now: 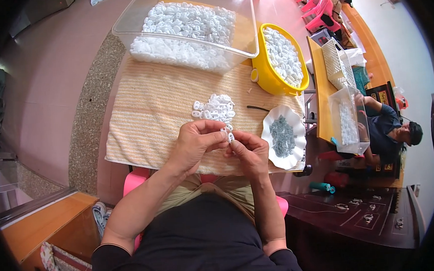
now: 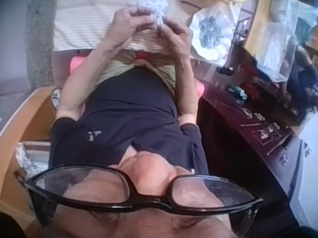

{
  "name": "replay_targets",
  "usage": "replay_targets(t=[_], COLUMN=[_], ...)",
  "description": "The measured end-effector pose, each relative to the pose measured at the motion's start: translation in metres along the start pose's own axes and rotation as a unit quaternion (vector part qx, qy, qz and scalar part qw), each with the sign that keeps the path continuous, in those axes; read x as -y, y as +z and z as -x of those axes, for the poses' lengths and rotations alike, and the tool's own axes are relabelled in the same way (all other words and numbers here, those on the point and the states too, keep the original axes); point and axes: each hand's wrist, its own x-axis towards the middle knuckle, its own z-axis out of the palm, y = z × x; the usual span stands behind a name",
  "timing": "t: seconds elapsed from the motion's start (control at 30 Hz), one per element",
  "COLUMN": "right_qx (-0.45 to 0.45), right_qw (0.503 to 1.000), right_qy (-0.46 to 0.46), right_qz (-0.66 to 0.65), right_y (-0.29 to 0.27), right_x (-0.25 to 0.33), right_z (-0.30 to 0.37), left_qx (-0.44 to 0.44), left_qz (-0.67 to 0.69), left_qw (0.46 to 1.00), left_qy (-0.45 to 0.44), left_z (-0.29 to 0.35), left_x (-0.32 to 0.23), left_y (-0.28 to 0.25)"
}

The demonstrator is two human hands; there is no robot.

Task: Manually assembling small white plastic components at a workstation.

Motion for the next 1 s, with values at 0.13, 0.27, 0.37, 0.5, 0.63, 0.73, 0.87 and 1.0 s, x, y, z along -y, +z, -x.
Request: replay_targets(t=[0.13, 0.27, 0.37, 0.5, 0.63, 0.73, 0.87, 1.0], right_qx=[-0.006, -0.012, -0.012, -0.004, 0.021, 0.034, 0.043, 0.043], right_qw=[1.000, 1.000, 1.000, 0.999, 0.999, 0.999, 0.999, 0.998], right_qy=[0.003, 0.005, 0.014, 0.012, 0.007, 0.011, 0.010, 0.020], right_qz=[0.003, -0.012, -0.024, -0.038, -0.033, -0.022, -0.022, -0.033], right_y=[0.0003, 0.0008, 0.0009, 0.0002, -0.0017, -0.0024, -0.0047, -0.0036], right_x=[-0.0013, -0.0022, -0.0020, -0.0041, -0.0068, -0.0048, -0.0065, -0.0022], right_z=[-0.0002, 0.0001, -0.0001, -0.0019, -0.0023, -0.0021, -0.0023, -0.0010], left_qx=[0.003, 0.001, -0.002, -0.005, -0.003, 0.000, 0.002, 0.001], left_qz=[0.010, 0.014, 0.014, 0.013, 0.016, 0.016, 0.018, 0.019], left_qw=[1.000, 1.000, 1.000, 1.000, 1.000, 1.000, 1.000, 1.000], left_qy=[0.001, 0.001, 0.002, 0.000, -0.001, -0.001, 0.000, -0.005], left_z=[-0.0007, -0.0010, -0.0014, -0.0016, -0.0012, -0.0012, -0.0012, -0.0004], left_x=[0.0015, 0.0023, 0.0029, 0.0036, 0.0035, 0.0037, 0.0045, 0.0044], left_y=[-0.0011, -0.0011, -0.0010, -0.0003, 0.0002, -0.0001, 0.0000, 0.0010])
